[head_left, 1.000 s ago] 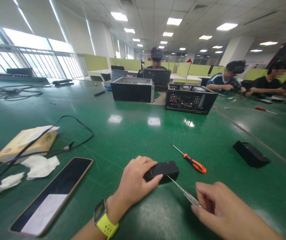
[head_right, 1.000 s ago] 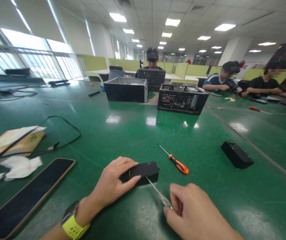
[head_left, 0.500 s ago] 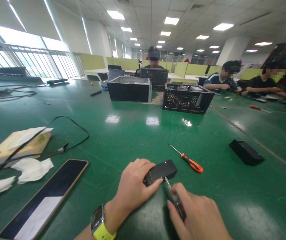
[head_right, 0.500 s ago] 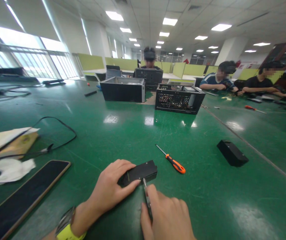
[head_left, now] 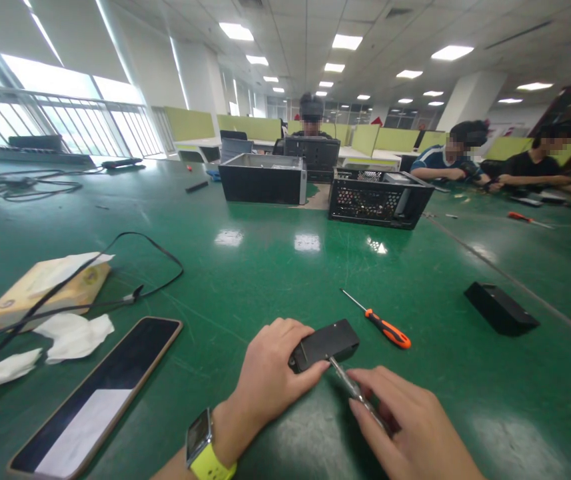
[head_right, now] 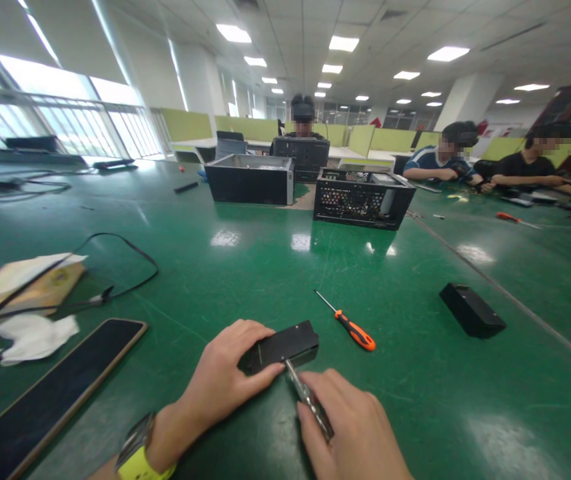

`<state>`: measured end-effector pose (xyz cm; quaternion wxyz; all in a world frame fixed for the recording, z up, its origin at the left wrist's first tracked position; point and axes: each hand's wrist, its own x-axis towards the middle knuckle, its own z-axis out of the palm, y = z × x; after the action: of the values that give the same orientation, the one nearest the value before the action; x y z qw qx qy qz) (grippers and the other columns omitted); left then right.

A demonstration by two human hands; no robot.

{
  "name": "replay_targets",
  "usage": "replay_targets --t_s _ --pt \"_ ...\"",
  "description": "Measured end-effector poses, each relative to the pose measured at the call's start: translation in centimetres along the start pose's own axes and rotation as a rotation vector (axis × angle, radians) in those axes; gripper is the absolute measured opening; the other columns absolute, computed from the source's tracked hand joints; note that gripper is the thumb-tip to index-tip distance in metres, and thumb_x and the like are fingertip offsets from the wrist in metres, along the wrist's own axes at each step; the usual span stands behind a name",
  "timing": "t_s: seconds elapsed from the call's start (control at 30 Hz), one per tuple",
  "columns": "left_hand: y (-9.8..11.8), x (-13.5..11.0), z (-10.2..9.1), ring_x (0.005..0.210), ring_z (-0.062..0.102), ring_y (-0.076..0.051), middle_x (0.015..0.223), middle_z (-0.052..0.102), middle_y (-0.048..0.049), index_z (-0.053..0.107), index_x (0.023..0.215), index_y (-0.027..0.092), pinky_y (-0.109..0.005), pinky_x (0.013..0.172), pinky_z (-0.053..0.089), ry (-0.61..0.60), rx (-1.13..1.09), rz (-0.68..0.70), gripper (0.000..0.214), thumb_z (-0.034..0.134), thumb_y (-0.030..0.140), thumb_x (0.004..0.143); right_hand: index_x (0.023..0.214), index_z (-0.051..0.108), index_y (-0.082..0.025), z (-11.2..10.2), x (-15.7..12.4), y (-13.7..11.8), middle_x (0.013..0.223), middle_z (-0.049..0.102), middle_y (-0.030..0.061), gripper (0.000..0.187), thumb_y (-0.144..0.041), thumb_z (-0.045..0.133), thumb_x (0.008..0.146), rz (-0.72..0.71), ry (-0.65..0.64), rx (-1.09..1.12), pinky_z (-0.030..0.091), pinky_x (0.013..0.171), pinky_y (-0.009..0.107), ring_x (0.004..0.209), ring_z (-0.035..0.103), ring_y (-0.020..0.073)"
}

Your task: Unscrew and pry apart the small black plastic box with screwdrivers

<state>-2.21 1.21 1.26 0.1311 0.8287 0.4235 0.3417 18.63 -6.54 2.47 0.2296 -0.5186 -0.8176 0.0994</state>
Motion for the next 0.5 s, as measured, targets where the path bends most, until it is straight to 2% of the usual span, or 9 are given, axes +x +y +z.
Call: replay_targets --t_s 0.17,0.23,0.33,0.4,0.5 --pt "0.0 0.1 0.0 0.087 0.062 -0.026 0.095 0.070 -0.0058 0.065 0.100 0.019 -0.042 0.080 0.052 0.002 -0.022 -0.018 0.030 0.077 0.029 0.074 0.113 0.064 -0.020 -0.4 0.1 -0.2 0.084 0.070 0.0059 0.028 -0.031 0.058 0.088 -0.006 0.051 -0.024 0.055 0.057 0.026 0.068 0.069 0.0184" --pt "0.0 0.1 -0.1 0.086 0.062 -0.026 0.095 0.070 -0.0056 0.065 0.100 0.019 -0.041 0.079 0.052 -0.003 -0.021 -0.021 0.030 0.077 0.030 0.075 0.110 0.064 -0.020 -1.2 0.1 -0.2 0.087 0.071 0.0070 0.029 -0.032 0.063 0.084 -0.055 0.157 -0.001 0.055 0.056 0.026 0.067 0.069 0.0187" --pt "0.0 0.0 -0.1 0.086 0.062 -0.025 0.095 0.070 -0.0056 0.065 0.101 0.020 -0.040 0.078 0.052 -0.006 -0.015 -0.017 0.031 0.077 0.032 0.075 0.095 0.064 -0.022 -2.3 0.0 -0.3 0.085 0.071 0.0068 0.013 -0.020 0.061 0.082 -0.192 0.308 0.136 0.055 0.062 0.028 0.070 0.068 0.0189" --pt "0.0 0.0 -0.1 0.086 0.062 -0.025 0.095 0.070 -0.0057 0.065 0.101 0.020 -0.040 0.078 0.052 -0.002 -0.013 -0.013 0.031 0.077 0.032 0.075 0.082 0.062 -0.023 -2.4 0.1 -0.3 0.076 0.071 0.0048 0.009 -0.017 0.057 0.083 -0.272 0.264 0.270 0.054 0.063 0.028 0.069 0.067 0.0182" --pt "0.1 0.0 -0.2 0.086 0.062 -0.025 0.095 0.069 -0.0061 0.063 0.101 0.019 -0.039 0.077 0.051 0.017 -0.015 0.002 0.031 0.076 0.031 0.075 0.069 0.058 -0.022 -1.6 0.6 -0.2 0.065 0.067 0.0023 0.019 -0.020 0.052 0.088 -0.254 0.066 0.369 0.049 0.060 0.025 0.061 0.063 0.0148"
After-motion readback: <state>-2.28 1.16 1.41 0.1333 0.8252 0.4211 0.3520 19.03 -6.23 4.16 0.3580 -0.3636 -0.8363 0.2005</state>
